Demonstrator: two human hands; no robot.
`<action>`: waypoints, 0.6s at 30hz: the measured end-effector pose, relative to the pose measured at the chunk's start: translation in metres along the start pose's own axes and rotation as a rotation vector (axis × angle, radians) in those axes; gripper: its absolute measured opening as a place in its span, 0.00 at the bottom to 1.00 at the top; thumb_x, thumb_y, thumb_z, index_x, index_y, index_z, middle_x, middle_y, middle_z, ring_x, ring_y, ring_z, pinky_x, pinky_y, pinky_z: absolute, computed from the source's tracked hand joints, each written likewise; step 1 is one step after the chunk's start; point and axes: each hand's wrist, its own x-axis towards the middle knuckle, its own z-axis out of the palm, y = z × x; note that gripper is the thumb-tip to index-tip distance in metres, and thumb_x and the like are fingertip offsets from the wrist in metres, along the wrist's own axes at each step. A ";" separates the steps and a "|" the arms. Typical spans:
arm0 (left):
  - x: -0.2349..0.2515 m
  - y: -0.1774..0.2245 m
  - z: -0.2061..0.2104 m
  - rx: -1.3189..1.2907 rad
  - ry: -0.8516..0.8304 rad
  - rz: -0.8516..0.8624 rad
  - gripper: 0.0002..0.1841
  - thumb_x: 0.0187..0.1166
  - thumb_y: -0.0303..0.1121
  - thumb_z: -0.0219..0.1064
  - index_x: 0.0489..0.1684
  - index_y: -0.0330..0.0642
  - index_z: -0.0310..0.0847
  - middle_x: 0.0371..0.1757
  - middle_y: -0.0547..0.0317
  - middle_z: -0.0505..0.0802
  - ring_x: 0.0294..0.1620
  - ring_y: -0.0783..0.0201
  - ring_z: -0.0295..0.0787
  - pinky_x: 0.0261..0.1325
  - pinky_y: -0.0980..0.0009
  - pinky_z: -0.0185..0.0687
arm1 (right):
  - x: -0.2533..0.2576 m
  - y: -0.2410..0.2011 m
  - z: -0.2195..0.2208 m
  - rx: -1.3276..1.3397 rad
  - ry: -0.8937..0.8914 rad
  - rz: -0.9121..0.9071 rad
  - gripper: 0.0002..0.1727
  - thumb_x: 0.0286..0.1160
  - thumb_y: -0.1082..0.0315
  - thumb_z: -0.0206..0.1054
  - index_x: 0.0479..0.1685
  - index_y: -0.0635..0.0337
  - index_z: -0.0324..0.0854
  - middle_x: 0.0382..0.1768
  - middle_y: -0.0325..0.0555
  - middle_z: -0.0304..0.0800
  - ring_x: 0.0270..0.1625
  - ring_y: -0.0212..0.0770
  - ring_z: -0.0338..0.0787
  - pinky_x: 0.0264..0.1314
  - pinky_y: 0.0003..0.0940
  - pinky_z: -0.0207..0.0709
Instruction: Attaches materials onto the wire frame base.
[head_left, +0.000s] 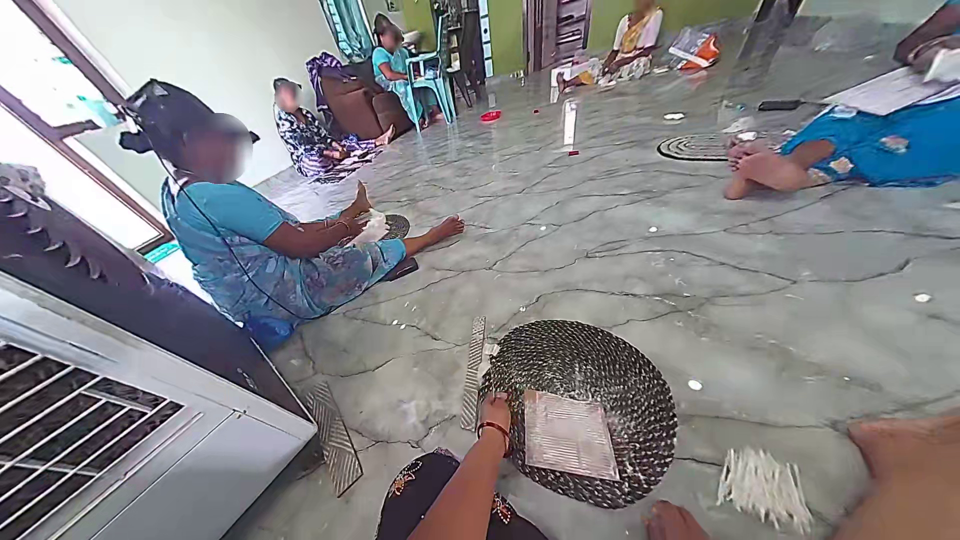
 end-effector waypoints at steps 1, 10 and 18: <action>-0.001 -0.002 0.001 -0.001 0.009 -0.022 0.21 0.97 0.33 0.49 0.77 0.25 0.73 0.79 0.28 0.79 0.84 0.39 0.72 0.86 0.46 0.62 | 0.002 -0.004 0.001 -0.028 -0.019 -0.045 0.25 0.87 0.64 0.61 0.73 0.77 0.76 0.76 0.80 0.73 0.79 0.76 0.74 0.78 0.69 0.69; -0.004 -0.023 -0.001 0.047 0.007 -0.027 0.22 0.96 0.34 0.52 0.79 0.25 0.71 0.81 0.29 0.78 0.86 0.39 0.70 0.88 0.45 0.60 | 0.002 -0.017 0.013 -0.210 -0.042 -0.320 0.24 0.83 0.64 0.69 0.74 0.67 0.81 0.78 0.74 0.75 0.84 0.75 0.69 0.77 0.72 0.65; -0.023 -0.031 0.006 -0.221 -0.065 -0.135 0.21 0.98 0.31 0.44 0.78 0.24 0.68 0.63 0.34 0.87 0.52 0.55 0.87 0.59 0.62 0.81 | 0.019 -0.029 0.026 -0.411 -0.104 -0.442 0.21 0.89 0.70 0.58 0.77 0.61 0.79 0.77 0.68 0.78 0.84 0.71 0.71 0.81 0.72 0.60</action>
